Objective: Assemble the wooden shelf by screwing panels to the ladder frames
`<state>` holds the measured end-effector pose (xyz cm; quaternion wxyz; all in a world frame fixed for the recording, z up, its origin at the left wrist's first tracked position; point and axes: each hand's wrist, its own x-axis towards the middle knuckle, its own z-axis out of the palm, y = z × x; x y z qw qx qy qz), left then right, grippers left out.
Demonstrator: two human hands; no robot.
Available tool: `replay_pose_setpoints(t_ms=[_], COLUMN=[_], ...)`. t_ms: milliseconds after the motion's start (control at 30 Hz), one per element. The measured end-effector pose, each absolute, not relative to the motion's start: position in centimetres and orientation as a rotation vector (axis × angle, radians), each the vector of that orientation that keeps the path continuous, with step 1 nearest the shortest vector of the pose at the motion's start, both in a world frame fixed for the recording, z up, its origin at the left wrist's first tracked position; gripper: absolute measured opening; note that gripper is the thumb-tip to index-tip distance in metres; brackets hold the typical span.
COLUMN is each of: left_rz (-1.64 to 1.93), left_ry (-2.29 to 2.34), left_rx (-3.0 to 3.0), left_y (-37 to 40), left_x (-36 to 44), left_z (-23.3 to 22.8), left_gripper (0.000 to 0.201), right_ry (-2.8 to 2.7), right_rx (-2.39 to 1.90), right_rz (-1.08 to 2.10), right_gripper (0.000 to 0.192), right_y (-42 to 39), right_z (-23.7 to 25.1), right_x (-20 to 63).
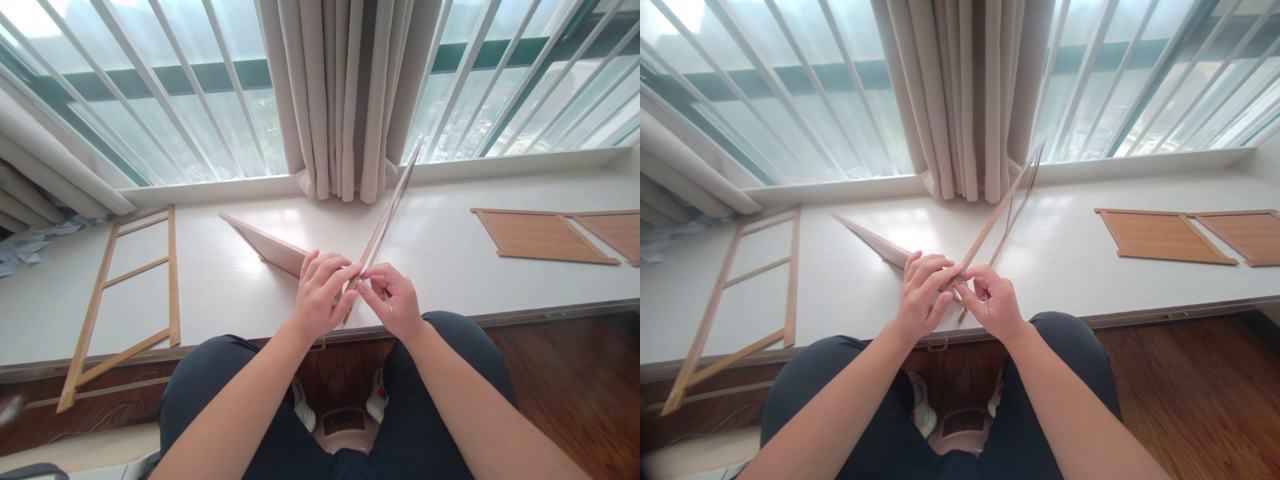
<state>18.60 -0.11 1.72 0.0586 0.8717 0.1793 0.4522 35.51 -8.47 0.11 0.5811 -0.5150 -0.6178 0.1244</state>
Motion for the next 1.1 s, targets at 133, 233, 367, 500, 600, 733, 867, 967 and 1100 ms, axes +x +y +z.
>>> replay_pose_setpoints(t_ms=[133, 233, 367, 500, 600, 733, 867, 967, 1100], left_rz=[1.379, 1.358, 1.355, 1.382, 1.388, 1.388, 1.367, 1.359, 1.352], left_ry=[0.535, 0.558, 0.558, 0.541, 0.532, 0.534, 0.537, 0.532, 0.53], left_rx=[2.638, 2.642, 2.635, 2.625, 2.618, 2.632, 2.635, 2.646, 2.63], left_y=[-0.11, -0.14, -0.16, -0.15, -0.15, -0.1, -0.03, -0.02, 0.03], left_x=[18.6, 18.61, 18.64, 18.7, 18.73, 18.71, 18.66, 18.67, 18.68], left_z=[1.8, 1.83, 1.88, 1.88, 1.85, 1.82, 1.88, 1.99, 1.95], left_gripper=[0.037, 0.037, 0.037, 0.035, 0.035, 0.035, 0.036, 0.037, 0.036], right_ry=[-1.45, -1.454, -1.46, -1.466, -1.47, -1.463, -1.462, -1.456, -1.446], right_rx=[-1.189, -1.174, -1.169, -1.163, -1.168, -1.166, -1.172, -1.193, -1.246], right_rz=[0.289, 0.268, 0.247, 0.232, 0.228, 0.234, 0.248, 0.282, 0.315], right_gripper=[0.013, 0.012, 0.012, 0.012, 0.01, 0.009, 0.006, 0.003, 0.013], right_y=[-8.68, -8.69, -8.61, -8.64, -8.65, -8.57, -8.56, -8.62, -8.64], right_z=[0.03, 0.11, 0.26, 0.47, 0.68, 0.83, 0.56, 0.22, 0.06], right_x=[35.62, 35.58, 35.55, 35.59, 35.52, 35.36, 35.33, 35.39, 35.43])
